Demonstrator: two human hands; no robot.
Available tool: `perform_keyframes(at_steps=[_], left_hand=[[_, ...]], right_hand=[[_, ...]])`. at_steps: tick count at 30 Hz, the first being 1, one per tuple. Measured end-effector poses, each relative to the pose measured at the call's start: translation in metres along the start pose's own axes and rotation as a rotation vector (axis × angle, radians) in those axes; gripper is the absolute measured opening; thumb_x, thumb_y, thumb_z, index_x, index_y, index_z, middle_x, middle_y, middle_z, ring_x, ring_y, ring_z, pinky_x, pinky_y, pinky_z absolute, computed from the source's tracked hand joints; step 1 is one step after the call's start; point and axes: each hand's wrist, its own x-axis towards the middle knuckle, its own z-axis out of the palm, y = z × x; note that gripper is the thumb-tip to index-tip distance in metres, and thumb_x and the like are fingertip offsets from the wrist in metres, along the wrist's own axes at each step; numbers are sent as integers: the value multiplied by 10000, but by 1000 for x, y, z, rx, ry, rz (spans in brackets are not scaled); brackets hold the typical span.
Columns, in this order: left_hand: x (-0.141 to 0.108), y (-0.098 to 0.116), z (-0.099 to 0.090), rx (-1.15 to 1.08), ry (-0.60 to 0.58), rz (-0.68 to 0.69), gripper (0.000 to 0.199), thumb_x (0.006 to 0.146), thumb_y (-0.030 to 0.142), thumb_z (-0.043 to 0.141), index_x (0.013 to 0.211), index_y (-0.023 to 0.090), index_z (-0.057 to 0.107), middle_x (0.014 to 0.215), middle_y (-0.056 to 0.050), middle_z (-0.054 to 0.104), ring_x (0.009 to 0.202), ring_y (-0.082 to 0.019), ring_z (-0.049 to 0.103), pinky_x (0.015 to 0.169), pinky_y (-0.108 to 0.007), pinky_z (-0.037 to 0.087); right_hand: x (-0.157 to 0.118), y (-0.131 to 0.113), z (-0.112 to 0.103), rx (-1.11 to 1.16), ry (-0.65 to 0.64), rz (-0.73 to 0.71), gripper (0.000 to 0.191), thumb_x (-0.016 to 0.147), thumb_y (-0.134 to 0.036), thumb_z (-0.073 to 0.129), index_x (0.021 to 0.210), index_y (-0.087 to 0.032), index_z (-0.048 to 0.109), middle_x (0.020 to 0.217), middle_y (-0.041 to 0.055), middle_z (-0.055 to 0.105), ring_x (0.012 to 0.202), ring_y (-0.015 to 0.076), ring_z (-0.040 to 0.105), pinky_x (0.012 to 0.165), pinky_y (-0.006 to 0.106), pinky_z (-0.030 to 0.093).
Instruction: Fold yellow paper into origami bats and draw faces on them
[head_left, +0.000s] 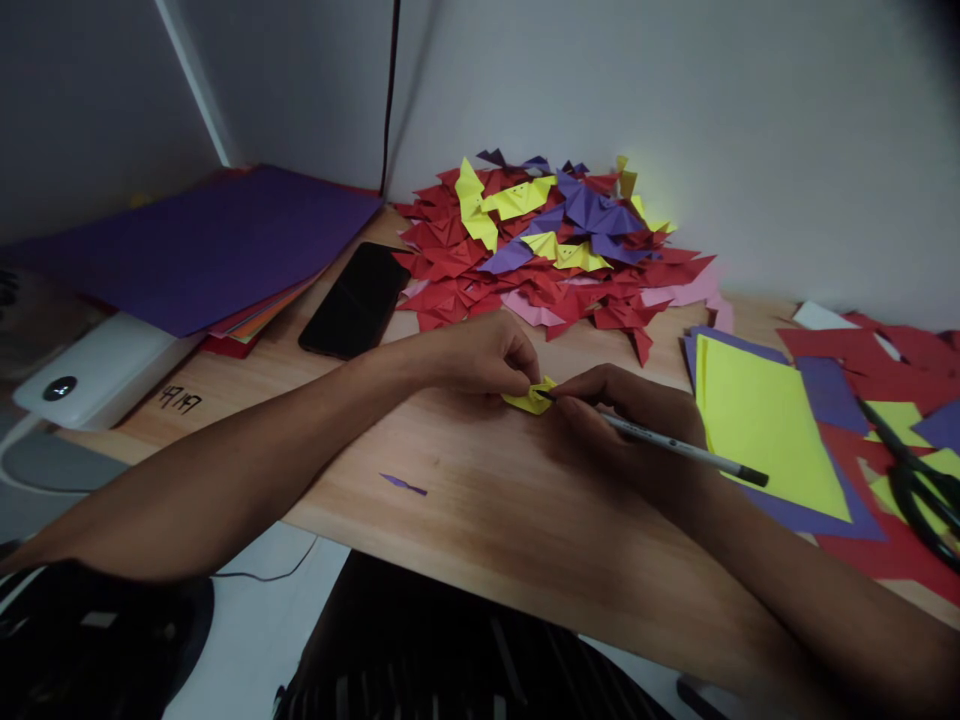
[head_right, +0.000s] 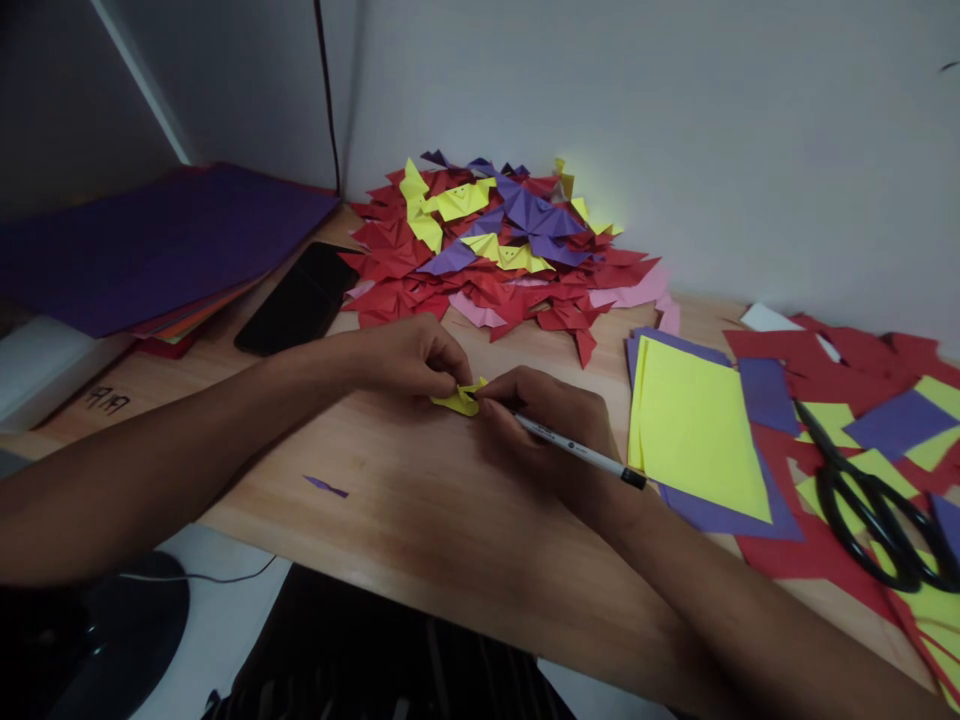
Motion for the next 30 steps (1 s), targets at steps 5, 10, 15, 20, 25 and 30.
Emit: perform_keyframes(at_steps=[5, 10, 15, 20, 25, 30], left_hand=[[0, -1, 0, -10, -11, 0, 250, 651, 103, 548, 813, 98, 738, 510, 12, 584, 421, -57, 477, 396, -143, 303], [1, 0, 0, 4, -1, 14, 246, 643, 89, 542, 795, 96, 736, 516, 11, 592, 421, -54, 478, 396, -141, 307], [1, -1, 0, 8, -6, 13, 252, 645, 102, 544, 804, 100, 740, 520, 9, 598, 425, -53, 483, 395, -138, 300], [1, -1, 0, -3, -8, 12, 254, 646, 103, 537, 800, 93, 739, 505, 12, 588, 415, -56, 470, 390, -142, 295], [0, 0, 0, -13, 0, -1, 251, 640, 100, 545, 796, 101, 742, 515, 14, 595, 420, -53, 476, 398, -138, 294], [0, 0, 0, 5, 0, 1, 256, 640, 88, 545, 801, 97, 743, 505, 11, 584, 421, -54, 473, 395, -140, 291]], right_hand=[[0, 1, 0, 10, -9, -18, 73, 818, -253, 619, 830, -223, 685, 677, -5, 703, 529, 116, 606, 456, 212, 431], [0, -1, 1, 9, -2, 7, 82, 831, -263, 610, 835, -233, 687, 694, -3, 710, 554, 124, 622, 482, 221, 453], [0, -4, 0, 13, 1, 30, 66, 819, -248, 617, 819, -232, 681, 687, -9, 707, 551, 123, 621, 477, 221, 451], [0, -3, 0, -6, -17, 20, 63, 819, -243, 623, 834, -240, 684, 714, -9, 715, 578, 129, 632, 500, 225, 462], [0, -2, 1, 10, 9, 7, 75, 823, -256, 614, 837, -240, 686, 691, -9, 709, 529, 123, 609, 463, 223, 442], [0, -3, 0, -20, -4, 17, 71, 827, -255, 613, 820, -235, 681, 693, -7, 710, 554, 127, 620, 488, 230, 452]])
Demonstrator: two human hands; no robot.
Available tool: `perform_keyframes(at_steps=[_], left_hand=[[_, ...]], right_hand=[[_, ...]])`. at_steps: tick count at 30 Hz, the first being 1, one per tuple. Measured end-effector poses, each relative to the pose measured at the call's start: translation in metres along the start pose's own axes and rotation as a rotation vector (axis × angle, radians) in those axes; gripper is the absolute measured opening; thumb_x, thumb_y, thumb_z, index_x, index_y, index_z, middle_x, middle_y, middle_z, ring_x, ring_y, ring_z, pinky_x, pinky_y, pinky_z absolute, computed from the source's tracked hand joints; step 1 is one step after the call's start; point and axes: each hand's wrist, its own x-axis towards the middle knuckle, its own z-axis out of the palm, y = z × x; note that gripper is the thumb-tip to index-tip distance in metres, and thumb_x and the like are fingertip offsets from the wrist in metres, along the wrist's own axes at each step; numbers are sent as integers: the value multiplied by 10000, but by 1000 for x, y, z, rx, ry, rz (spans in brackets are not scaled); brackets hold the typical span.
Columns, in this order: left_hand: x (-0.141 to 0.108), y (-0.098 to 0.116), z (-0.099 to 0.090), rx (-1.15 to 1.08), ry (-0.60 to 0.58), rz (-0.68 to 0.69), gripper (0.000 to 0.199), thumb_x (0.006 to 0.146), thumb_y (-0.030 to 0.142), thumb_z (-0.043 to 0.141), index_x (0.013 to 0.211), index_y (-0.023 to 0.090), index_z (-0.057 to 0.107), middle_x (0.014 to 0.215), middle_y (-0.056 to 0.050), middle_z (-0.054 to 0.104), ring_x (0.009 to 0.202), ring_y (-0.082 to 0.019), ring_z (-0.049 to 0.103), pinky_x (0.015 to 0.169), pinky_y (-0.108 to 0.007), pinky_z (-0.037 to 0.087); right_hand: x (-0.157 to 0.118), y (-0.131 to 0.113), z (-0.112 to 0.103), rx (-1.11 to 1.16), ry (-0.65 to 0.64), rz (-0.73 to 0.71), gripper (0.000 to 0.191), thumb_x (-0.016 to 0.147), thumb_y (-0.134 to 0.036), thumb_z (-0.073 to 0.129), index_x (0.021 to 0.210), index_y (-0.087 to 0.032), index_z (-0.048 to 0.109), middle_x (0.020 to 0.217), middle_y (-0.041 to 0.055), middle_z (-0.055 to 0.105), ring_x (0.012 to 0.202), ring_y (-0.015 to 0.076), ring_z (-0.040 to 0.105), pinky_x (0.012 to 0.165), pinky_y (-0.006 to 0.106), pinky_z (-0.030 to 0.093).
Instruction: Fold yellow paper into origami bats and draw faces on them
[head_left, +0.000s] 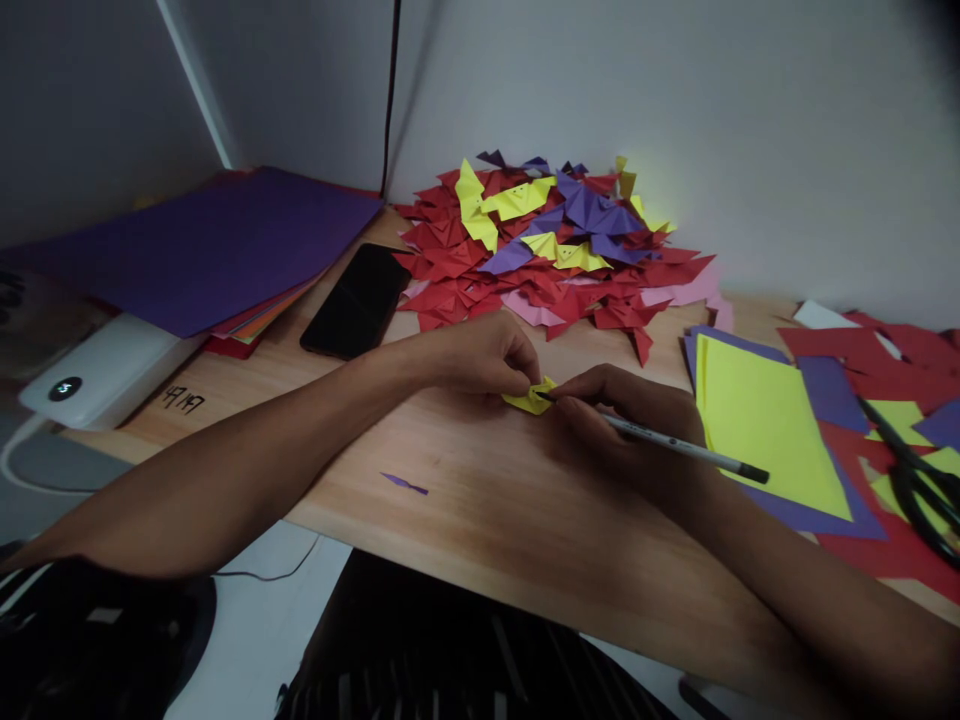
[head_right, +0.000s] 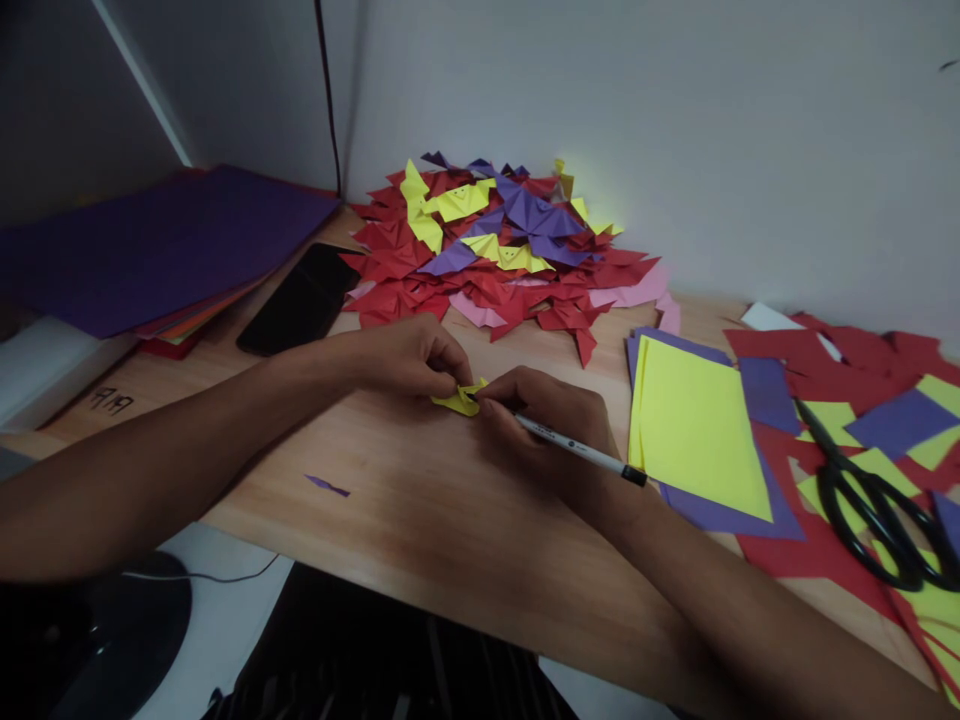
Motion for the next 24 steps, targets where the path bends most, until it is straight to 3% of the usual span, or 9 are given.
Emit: perform_keyframes(at_steps=[24], left_hand=[[2, -3, 0, -9, -3, 5, 265, 643, 72, 537, 810, 96, 742, 503, 19, 589, 411, -52, 484, 386, -131, 295]], right_hand=[[1, 2, 1, 22, 13, -45, 90, 822, -258, 609, 815, -223, 691, 638, -14, 686, 506, 109, 589, 443, 207, 409]])
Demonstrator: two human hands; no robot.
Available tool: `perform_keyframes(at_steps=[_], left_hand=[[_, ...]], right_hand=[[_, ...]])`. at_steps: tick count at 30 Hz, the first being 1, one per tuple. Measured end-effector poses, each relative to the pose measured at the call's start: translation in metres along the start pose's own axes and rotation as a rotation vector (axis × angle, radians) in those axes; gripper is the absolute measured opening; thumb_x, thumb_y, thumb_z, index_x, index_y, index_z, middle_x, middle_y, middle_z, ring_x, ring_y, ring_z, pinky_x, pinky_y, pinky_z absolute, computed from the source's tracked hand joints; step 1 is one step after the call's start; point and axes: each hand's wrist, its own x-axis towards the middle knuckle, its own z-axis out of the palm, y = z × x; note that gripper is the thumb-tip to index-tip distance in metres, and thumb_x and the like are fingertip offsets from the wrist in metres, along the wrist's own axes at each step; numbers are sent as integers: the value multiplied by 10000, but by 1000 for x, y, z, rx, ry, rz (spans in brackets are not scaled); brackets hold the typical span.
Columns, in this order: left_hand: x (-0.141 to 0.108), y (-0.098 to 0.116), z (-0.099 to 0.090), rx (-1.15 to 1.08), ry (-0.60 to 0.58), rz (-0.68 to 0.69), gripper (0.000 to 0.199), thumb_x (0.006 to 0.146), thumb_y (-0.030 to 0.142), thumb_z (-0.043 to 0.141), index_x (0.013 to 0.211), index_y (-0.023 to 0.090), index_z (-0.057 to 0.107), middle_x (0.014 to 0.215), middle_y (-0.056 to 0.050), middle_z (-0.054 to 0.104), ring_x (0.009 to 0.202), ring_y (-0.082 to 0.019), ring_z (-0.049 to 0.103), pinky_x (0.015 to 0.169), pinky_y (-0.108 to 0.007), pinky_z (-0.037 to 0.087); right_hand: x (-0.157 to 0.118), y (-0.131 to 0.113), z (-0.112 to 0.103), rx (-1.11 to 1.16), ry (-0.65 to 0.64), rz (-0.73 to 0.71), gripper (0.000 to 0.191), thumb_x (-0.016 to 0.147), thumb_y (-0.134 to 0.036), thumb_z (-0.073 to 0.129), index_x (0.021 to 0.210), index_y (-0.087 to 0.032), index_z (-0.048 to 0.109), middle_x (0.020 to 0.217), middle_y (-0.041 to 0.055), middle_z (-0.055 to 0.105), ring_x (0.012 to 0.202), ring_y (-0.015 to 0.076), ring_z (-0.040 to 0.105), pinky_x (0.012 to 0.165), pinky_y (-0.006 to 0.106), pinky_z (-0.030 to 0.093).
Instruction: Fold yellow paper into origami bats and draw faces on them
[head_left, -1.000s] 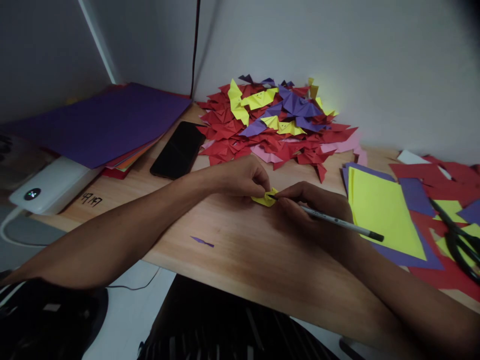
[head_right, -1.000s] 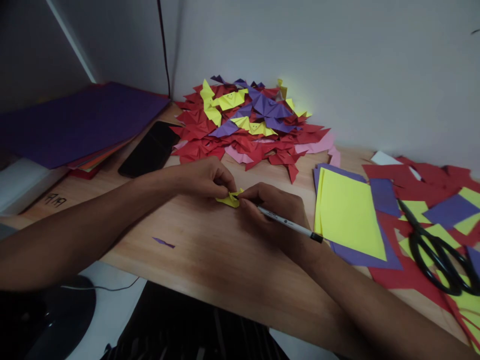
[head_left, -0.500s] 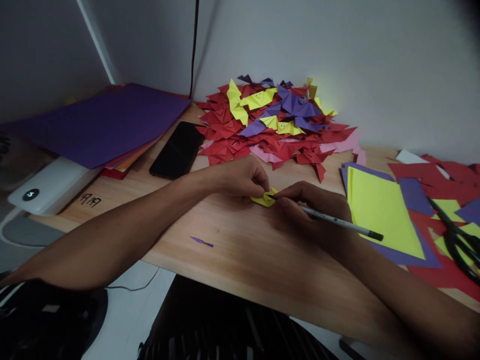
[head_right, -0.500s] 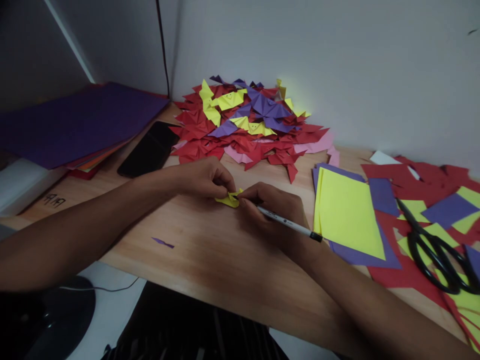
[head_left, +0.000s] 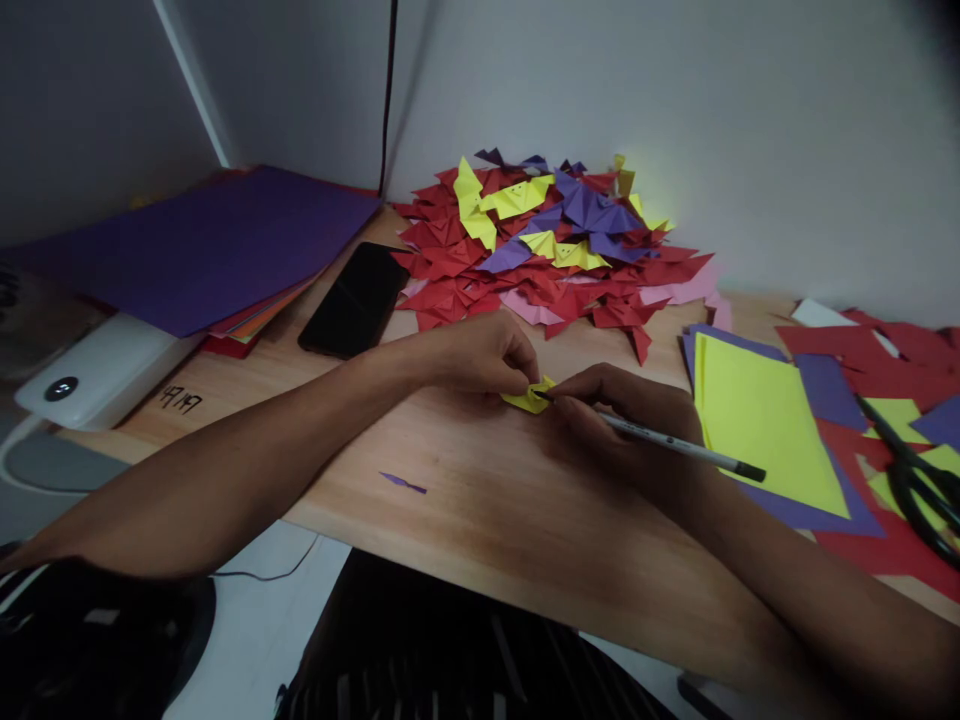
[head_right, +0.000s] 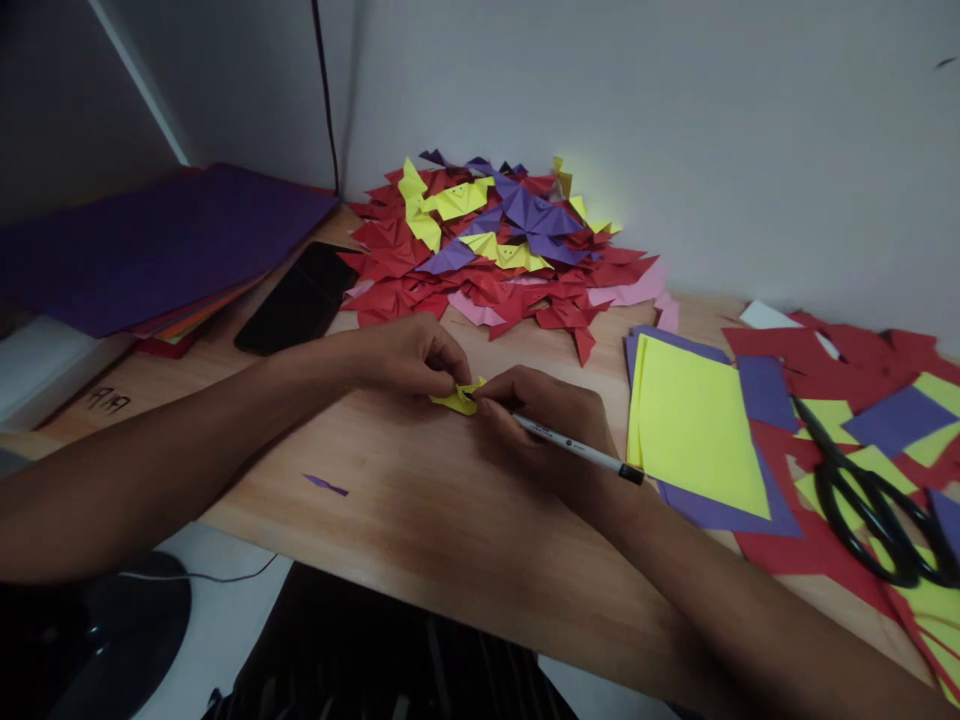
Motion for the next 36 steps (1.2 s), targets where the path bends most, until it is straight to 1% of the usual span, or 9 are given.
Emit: perform_keyframes(at_steps=[4, 8, 12, 19, 22, 26, 30, 36], left_hand=[[0, 1, 0, 0, 2, -2, 256, 649, 68, 541, 803, 99, 743, 486, 23, 577, 398, -47, 476, 382, -130, 288], [-1, 3, 0, 9, 7, 3, 255, 646, 54, 534, 789, 89, 742, 492, 12, 585, 404, -53, 482, 379, -134, 294], [0, 2, 0, 5, 2, 17, 260, 646, 49, 536, 795, 89, 745, 497, 7, 588, 407, -58, 482, 381, -139, 298], [-1, 1, 0, 15, -2, 18, 263, 646, 68, 531, 804, 89, 741, 499, 14, 584, 413, -56, 477, 386, -139, 297], [-1, 2, 0, 17, -5, 0, 254, 645, 66, 526, 789, 89, 734, 501, 17, 582, 415, -51, 477, 391, -135, 295], [0, 2, -1, 13, -15, -11, 241, 642, 58, 521, 770, 91, 722, 498, 25, 573, 417, -51, 483, 399, -135, 305], [1, 0, -1, 4, -16, 0, 241, 646, 55, 525, 783, 93, 720, 527, 23, 588, 427, -51, 489, 400, -136, 309], [0, 0, 0, -13, -7, -2, 253, 649, 42, 528, 806, 88, 720, 557, 19, 601, 435, -44, 483, 407, -131, 314]], right_hand=[[-1, 2, 0, -20, -10, 5, 77, 819, -251, 621, 836, -232, 695, 669, -14, 697, 532, 113, 603, 469, 214, 426], [-1, 2, 0, -10, -1, -5, 73, 816, -246, 623, 829, -225, 692, 657, -16, 692, 511, 106, 591, 450, 211, 412], [-1, -1, -1, -26, -19, 29, 77, 822, -242, 621, 835, -223, 695, 664, -12, 694, 534, 111, 602, 468, 214, 422], [-1, 2, 0, -15, -3, 19, 80, 814, -248, 623, 835, -224, 697, 661, -10, 694, 518, 109, 598, 454, 211, 418], [-2, 1, -1, 11, 2, 35, 76, 818, -244, 618, 835, -223, 689, 695, -4, 705, 539, 112, 605, 462, 213, 421], [-3, -2, -4, 45, 29, 78, 70, 829, -219, 598, 808, -211, 664, 694, 1, 693, 566, 114, 607, 471, 212, 414], [-4, -2, -6, 44, 64, 69, 77, 837, -219, 593, 787, -215, 651, 711, 6, 694, 583, 119, 611, 500, 219, 428], [-4, 1, -5, 31, 53, 70, 77, 824, -216, 599, 762, -212, 645, 660, 0, 673, 546, 117, 593, 467, 217, 405]])
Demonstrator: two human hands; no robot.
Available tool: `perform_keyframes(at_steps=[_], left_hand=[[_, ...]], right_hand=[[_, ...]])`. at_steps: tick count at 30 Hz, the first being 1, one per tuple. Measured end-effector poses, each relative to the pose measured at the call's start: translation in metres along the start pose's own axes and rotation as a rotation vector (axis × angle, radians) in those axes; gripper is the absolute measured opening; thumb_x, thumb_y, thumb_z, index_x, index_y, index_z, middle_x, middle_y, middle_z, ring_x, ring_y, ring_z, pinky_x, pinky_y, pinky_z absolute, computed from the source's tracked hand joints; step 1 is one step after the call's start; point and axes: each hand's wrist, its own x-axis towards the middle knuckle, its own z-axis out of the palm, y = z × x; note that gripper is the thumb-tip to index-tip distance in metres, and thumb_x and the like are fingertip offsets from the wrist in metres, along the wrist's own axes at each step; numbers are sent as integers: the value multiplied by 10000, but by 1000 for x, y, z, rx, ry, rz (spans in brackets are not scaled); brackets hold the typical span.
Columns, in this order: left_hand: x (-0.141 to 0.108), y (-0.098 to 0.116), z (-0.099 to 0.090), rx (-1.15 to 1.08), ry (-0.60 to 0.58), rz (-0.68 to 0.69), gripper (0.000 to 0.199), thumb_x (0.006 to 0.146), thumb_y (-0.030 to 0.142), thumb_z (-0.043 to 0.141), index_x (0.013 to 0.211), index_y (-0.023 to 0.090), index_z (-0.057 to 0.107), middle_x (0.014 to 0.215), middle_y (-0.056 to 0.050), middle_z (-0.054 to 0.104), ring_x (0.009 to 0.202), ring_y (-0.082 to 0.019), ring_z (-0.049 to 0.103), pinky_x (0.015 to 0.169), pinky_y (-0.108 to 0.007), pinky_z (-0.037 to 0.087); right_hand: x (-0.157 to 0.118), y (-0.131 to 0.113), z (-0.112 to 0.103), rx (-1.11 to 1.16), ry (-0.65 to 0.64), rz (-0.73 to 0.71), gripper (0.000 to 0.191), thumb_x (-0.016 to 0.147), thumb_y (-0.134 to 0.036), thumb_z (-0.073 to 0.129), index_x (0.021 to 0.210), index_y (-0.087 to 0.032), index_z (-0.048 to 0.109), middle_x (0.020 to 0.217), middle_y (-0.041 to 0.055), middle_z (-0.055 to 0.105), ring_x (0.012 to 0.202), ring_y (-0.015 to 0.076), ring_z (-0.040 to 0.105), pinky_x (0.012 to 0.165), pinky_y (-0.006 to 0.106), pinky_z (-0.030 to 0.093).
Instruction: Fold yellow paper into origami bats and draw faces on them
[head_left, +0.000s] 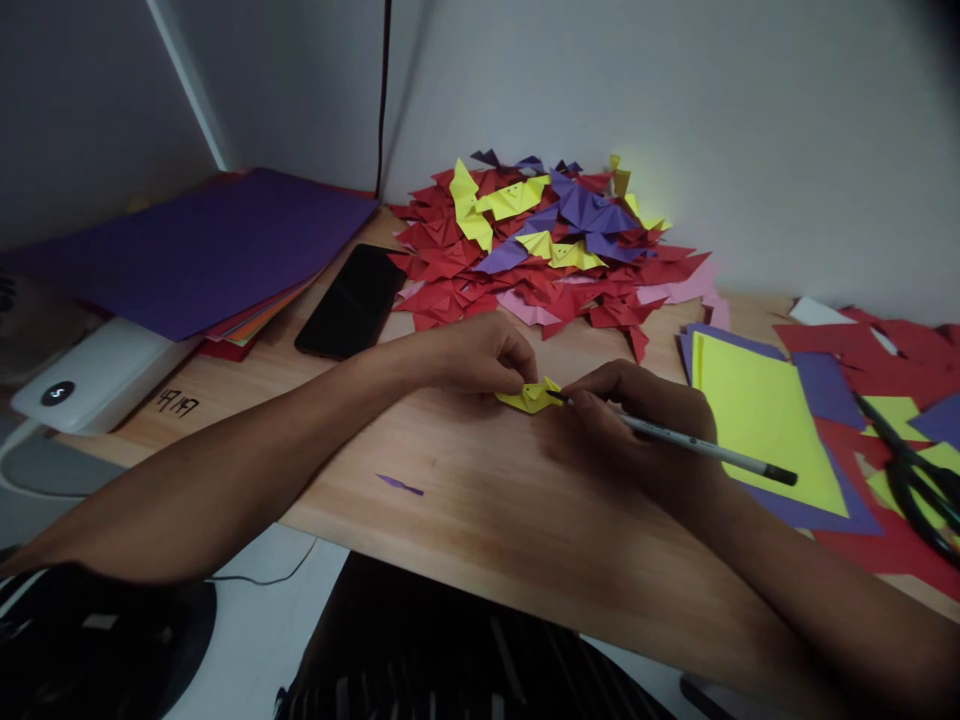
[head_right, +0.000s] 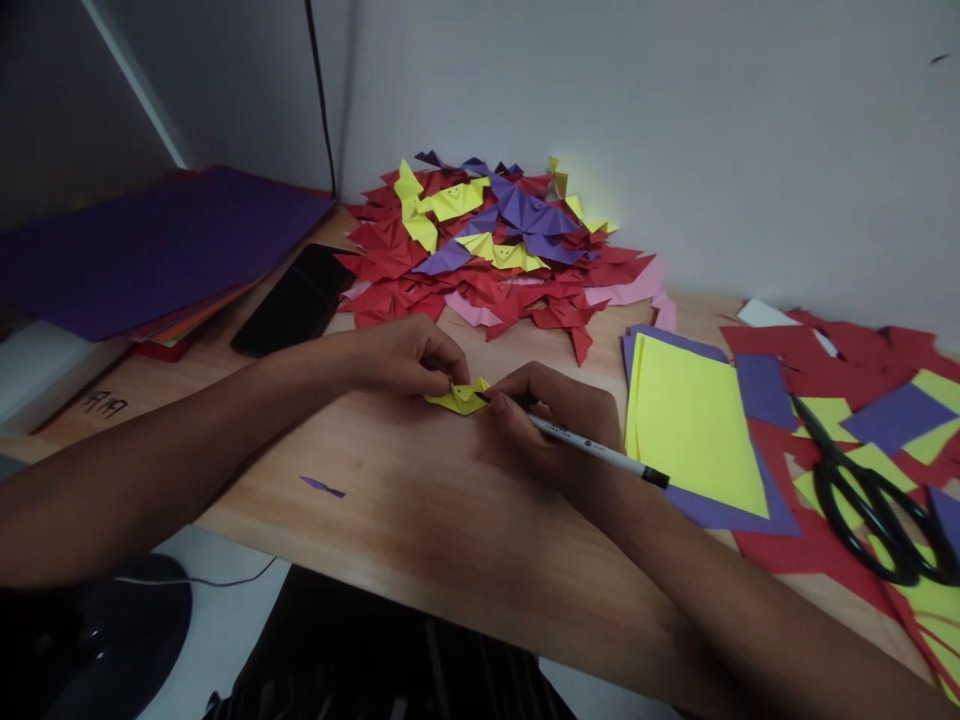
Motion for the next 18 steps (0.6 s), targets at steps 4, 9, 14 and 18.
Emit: perform_keyframes(at_steps=[4, 9, 14, 18], left_hand=[[0, 1, 0, 2, 4, -21, 261, 653, 44, 534, 818, 92, 729, 561, 15, 610, 430, -39, 482, 414, -129, 315], [0, 0, 0, -3, -2, -24, 250, 651, 62, 549, 818, 94, 733, 545, 13, 607, 429, -50, 488, 410, -140, 315], [0, 0, -1, 15, -6, -14, 263, 649, 65, 540, 823, 94, 735, 543, 11, 610, 428, -47, 480, 410, -137, 309], [0, 0, -1, 24, -1, -4, 260, 650, 74, 544, 822, 96, 738, 561, 4, 622, 441, -49, 486, 414, -138, 311]], right_hand=[[1, 0, 0, -13, -9, -2, 73, 810, -211, 607, 755, -205, 655, 618, -12, 655, 508, 103, 567, 446, 208, 387], [1, -1, 0, -9, -28, 16, 74, 815, -219, 601, 777, -210, 664, 650, -5, 678, 522, 107, 580, 453, 206, 411], [0, -2, 2, 3, -18, 7, 79, 813, -218, 601, 760, -218, 659, 660, -1, 693, 523, 117, 592, 457, 216, 437], [1, 0, 2, -11, -33, -6, 77, 816, -228, 601, 780, -221, 668, 665, -4, 695, 530, 119, 600, 457, 215, 437]])
